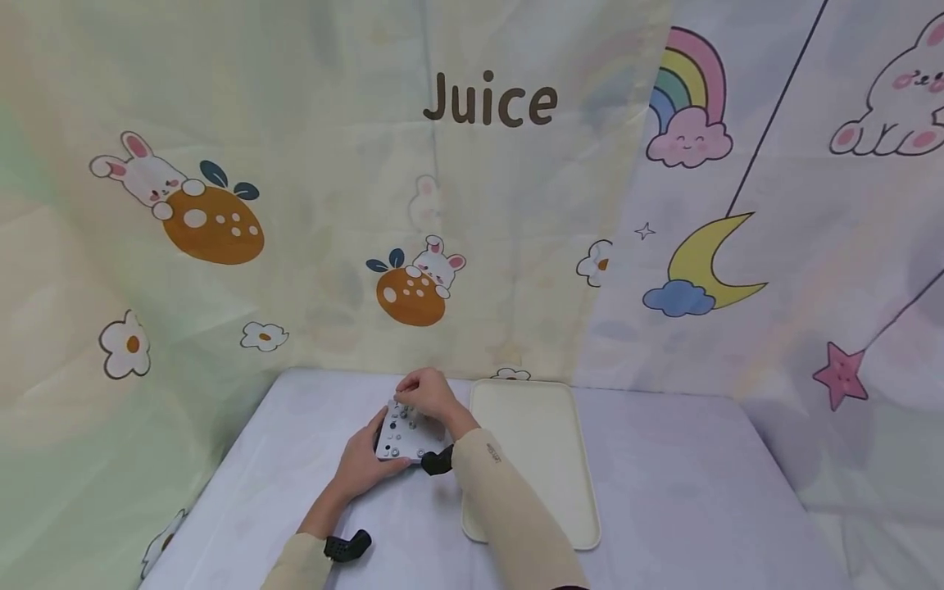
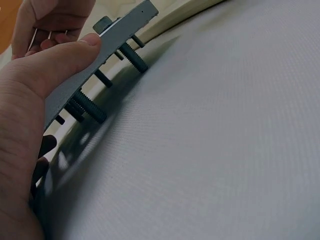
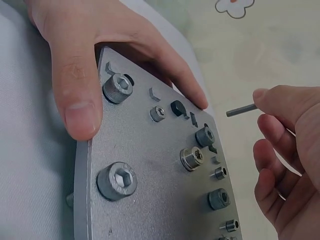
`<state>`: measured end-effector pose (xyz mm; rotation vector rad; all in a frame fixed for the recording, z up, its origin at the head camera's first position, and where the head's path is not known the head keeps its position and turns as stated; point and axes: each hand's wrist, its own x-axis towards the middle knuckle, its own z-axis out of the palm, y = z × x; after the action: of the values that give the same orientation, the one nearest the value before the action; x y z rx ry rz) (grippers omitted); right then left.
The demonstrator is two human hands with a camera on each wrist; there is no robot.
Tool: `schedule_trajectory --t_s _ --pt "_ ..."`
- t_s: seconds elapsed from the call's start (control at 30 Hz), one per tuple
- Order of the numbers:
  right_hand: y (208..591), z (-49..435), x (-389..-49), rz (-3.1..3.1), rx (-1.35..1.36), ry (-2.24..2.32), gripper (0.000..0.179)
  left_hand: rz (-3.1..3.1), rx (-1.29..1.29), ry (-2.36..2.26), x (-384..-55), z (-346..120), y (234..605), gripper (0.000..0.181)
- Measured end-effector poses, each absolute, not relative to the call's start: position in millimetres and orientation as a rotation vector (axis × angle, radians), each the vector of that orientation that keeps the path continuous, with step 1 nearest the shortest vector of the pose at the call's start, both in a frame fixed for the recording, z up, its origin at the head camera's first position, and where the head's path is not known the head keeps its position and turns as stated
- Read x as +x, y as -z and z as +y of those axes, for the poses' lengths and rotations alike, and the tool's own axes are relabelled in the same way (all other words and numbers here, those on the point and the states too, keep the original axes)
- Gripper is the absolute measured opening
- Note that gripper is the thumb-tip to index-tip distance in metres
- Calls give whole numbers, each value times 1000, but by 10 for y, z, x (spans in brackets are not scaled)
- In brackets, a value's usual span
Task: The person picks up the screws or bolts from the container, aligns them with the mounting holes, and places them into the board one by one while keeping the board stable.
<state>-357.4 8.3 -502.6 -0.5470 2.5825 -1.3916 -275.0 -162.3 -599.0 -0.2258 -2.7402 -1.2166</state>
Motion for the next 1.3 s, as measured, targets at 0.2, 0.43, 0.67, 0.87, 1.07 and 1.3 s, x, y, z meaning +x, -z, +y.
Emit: schedule_trajectory --t_s 0.2,0.43,0.67,0.87,1.07,1.3 --pt "5052 85 -3589 2586 -525 1342 8 -2719 -230 1231 -2737 -1592 6035 119" --pt "5167 68 -3563 2583 -523 1287 5 -2720 -241 1217 -2660 -1592 6099 118" --pt "5128 27 -3576 2597 -554 1284 6 -2715 -249 1195 -2674 -1598 6041 118" --pt "5148 13 -3585 2620 -567 1240 6 -2729 -248 1159 -2682 -1602 6006 117" --pt "5176 1 -3601 2619 -548 1244 6 -2726 -253 1150 -2697 -1604 5983 117" --pt "5232 9 -3649 2632 -576 1275 7 -2722 -252 1139 -2709 -1618 5988 117"
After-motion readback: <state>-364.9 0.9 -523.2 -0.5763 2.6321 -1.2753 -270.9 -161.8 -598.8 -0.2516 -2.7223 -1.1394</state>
